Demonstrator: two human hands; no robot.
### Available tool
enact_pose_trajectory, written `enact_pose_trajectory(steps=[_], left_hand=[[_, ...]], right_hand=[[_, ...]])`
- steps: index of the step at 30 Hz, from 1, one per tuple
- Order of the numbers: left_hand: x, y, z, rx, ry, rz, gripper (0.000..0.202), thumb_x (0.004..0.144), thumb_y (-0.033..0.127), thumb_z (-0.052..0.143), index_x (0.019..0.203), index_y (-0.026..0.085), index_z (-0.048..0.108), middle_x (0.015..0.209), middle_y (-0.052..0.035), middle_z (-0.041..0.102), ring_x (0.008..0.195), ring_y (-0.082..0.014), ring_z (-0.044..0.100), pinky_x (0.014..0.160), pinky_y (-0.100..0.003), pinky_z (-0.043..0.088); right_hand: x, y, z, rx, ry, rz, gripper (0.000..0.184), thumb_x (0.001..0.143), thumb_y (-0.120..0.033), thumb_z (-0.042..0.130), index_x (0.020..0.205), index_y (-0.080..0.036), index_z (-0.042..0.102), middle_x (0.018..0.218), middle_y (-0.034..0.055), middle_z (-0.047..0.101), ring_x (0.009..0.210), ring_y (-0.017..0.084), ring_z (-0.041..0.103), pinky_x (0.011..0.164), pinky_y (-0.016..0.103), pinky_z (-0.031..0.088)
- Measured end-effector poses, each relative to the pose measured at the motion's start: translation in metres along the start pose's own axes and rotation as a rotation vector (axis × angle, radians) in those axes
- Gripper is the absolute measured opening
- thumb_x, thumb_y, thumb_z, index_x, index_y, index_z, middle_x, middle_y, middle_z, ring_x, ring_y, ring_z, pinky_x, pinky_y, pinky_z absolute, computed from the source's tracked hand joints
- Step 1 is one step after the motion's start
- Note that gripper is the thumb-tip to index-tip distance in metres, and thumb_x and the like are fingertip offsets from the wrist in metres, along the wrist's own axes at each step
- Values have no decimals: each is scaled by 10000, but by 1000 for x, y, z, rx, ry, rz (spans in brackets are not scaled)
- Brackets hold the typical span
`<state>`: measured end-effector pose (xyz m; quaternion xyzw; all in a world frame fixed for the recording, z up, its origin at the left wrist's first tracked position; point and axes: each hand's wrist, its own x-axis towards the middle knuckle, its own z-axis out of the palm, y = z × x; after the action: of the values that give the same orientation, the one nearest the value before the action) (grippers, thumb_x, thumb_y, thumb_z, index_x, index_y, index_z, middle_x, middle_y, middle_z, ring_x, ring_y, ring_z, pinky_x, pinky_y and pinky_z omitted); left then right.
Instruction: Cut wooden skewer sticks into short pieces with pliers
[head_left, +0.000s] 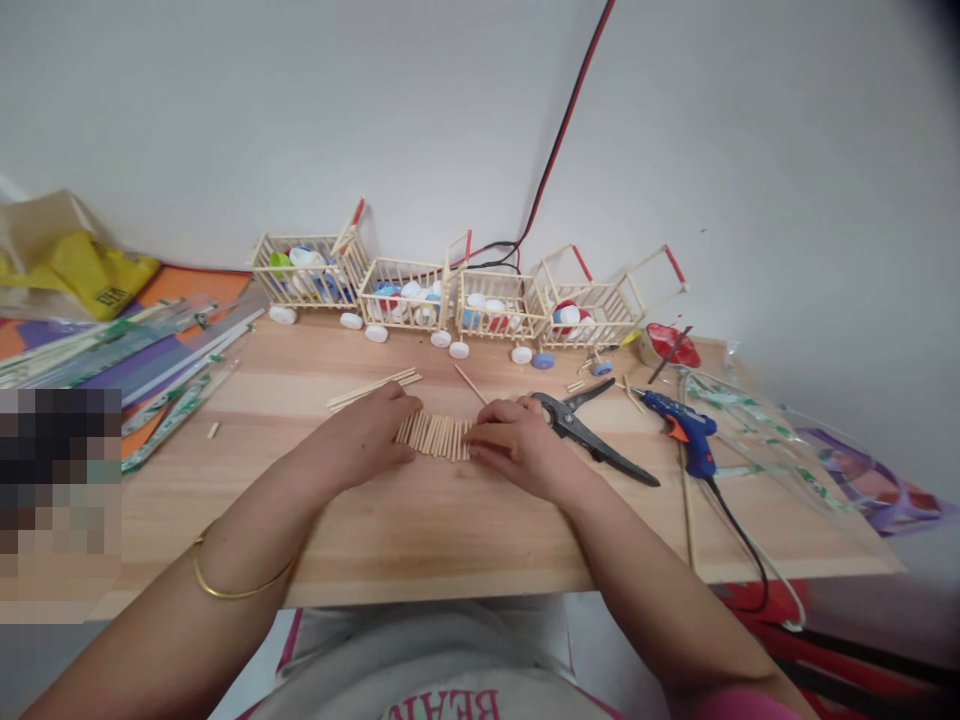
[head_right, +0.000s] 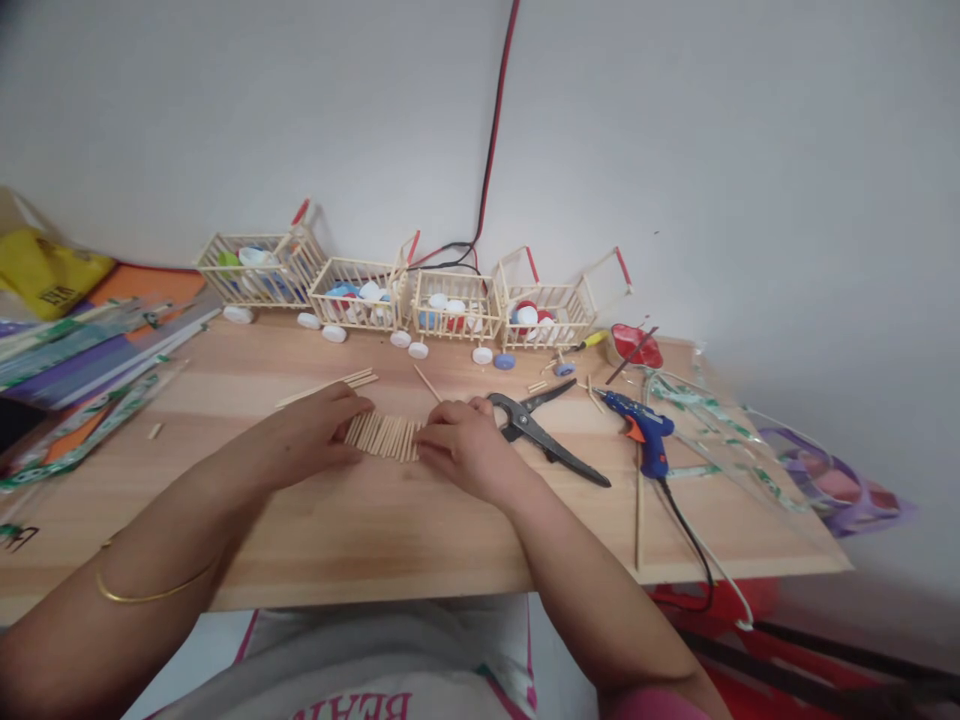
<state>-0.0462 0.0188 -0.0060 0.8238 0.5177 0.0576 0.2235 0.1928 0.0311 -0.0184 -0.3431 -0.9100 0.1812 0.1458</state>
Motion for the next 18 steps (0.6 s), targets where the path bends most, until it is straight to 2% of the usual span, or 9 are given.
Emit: enact_pose_trajectory(steps=[4, 10, 18], left_hand=[[0, -2, 1, -6, 3, 6, 231, 676, 181, 572, 905, 190, 548, 926, -44, 521, 866, -197, 516, 723, -295, 395], [1, -1, 2, -1, 1, -1, 228, 689, 191, 563, 917, 188, 555, 919, -47, 519, 857, -198, 520, 719, -297, 402], [1, -2, 3, 2, 5, -3, 284, 708, 211, 566, 991, 189, 557, 959, -59, 526, 892, -207, 525, 762, -312, 416]], right_hand=[[0, 1, 0, 10, 1, 4, 157, 866, -288, 541, 938, -227, 667, 946, 51, 610, 874, 162, 539, 822, 347, 232], [1, -2, 4, 10, -9, -42, 205, 857, -281, 551, 1038, -238, 637, 988, 58, 589, 913, 168, 528, 815, 338, 241], [1, -3, 3, 5, -15, -35, 175, 865, -279, 538, 976, -240, 667, 967, 56, 582, 892, 167, 519, 817, 350, 238]])
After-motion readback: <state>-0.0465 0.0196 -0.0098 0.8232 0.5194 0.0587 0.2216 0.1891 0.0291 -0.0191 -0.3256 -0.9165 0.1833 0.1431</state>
